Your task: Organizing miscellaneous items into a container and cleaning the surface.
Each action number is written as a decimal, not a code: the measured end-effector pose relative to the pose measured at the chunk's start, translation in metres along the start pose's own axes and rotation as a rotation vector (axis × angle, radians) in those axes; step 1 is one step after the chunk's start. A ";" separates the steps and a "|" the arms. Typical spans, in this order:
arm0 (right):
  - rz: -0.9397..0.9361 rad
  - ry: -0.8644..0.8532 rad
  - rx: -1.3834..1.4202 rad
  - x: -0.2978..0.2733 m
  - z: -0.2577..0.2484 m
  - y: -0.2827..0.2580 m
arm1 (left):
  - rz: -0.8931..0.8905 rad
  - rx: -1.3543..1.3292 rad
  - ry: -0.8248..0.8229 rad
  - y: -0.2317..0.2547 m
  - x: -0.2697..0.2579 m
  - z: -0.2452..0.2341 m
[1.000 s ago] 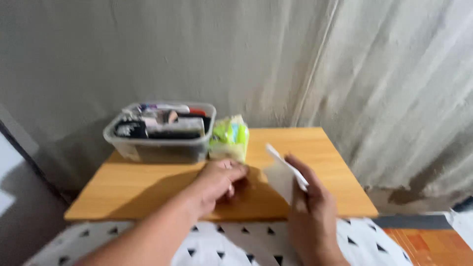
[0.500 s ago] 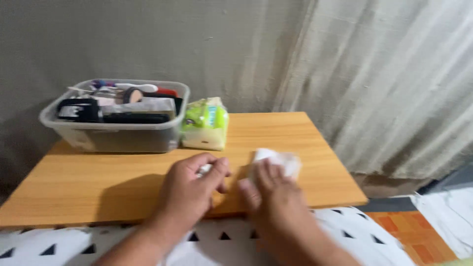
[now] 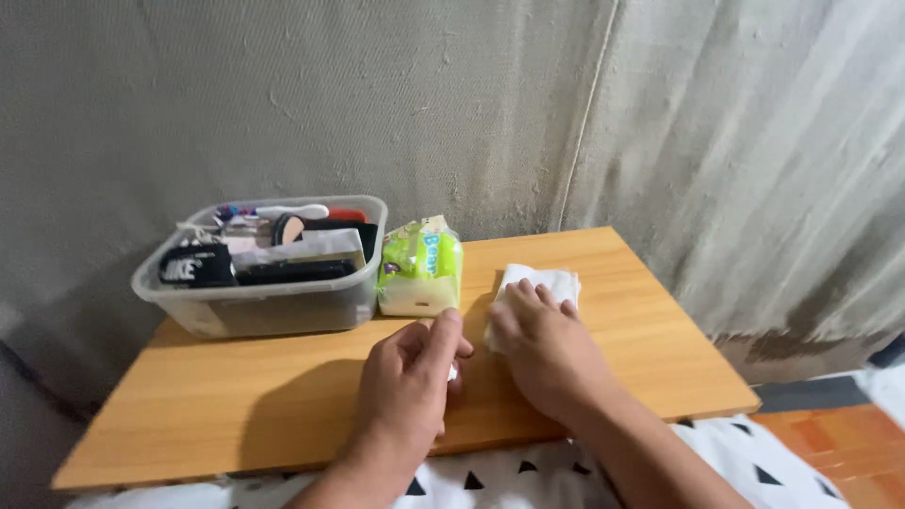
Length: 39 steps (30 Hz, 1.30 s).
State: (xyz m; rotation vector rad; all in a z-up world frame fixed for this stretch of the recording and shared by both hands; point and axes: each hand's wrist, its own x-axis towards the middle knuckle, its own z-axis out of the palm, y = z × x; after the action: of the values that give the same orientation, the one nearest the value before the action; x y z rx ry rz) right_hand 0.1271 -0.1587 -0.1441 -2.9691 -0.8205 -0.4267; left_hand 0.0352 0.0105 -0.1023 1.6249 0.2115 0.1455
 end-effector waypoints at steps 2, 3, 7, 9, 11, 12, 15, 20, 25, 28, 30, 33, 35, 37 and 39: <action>0.268 0.041 0.378 -0.012 -0.029 -0.015 | 0.019 -0.025 0.004 -0.005 0.002 -0.004; 0.530 0.070 0.738 -0.020 -0.044 -0.020 | 0.038 -0.071 0.009 -0.009 0.003 -0.004; 0.604 0.380 1.027 -0.041 -0.054 -0.014 | 0.092 -0.056 0.017 -0.001 0.002 0.004; 0.331 0.747 1.033 -0.053 -0.071 -0.018 | -0.028 -0.006 0.051 0.020 -0.002 0.015; 0.146 0.677 1.146 -0.062 -0.081 -0.022 | -0.089 -0.079 -0.062 0.047 -0.006 0.029; -0.055 0.583 1.255 -0.066 -0.085 -0.026 | -0.158 -0.159 -0.157 0.060 -0.009 0.034; 0.095 0.419 1.284 -0.062 -0.068 -0.017 | -0.133 -0.289 -0.460 0.067 0.007 0.045; 0.533 0.681 0.946 -0.065 -0.082 0.039 | 0.562 0.503 -0.347 0.039 0.046 0.073; 0.755 0.561 0.591 -0.081 -0.078 0.067 | 0.921 1.069 -0.443 -0.005 0.069 0.075; 0.896 0.378 0.452 -0.078 -0.076 0.069 | 0.836 1.108 -0.554 -0.005 0.081 0.096; 0.930 0.301 0.440 -0.075 -0.077 0.067 | 0.789 1.106 -0.512 -0.009 0.093 0.110; 0.904 0.281 0.426 -0.074 -0.076 0.063 | 0.731 1.120 -0.453 -0.014 0.109 0.128; 0.906 0.272 0.417 -0.075 -0.075 0.062 | 0.723 1.120 -0.435 -0.021 0.107 0.131; 0.913 0.281 0.402 -0.073 -0.073 0.065 | 0.734 1.118 -0.417 -0.019 0.103 0.131; 0.858 0.311 0.336 -0.072 -0.065 0.069 | 0.758 1.101 -0.442 -0.016 0.089 0.123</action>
State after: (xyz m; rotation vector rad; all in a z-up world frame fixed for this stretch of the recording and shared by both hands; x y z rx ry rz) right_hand 0.0869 -0.2605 -0.0984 -2.5126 0.3806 -0.5812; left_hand 0.1488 -0.0879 -0.1295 2.7083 -0.8222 0.2634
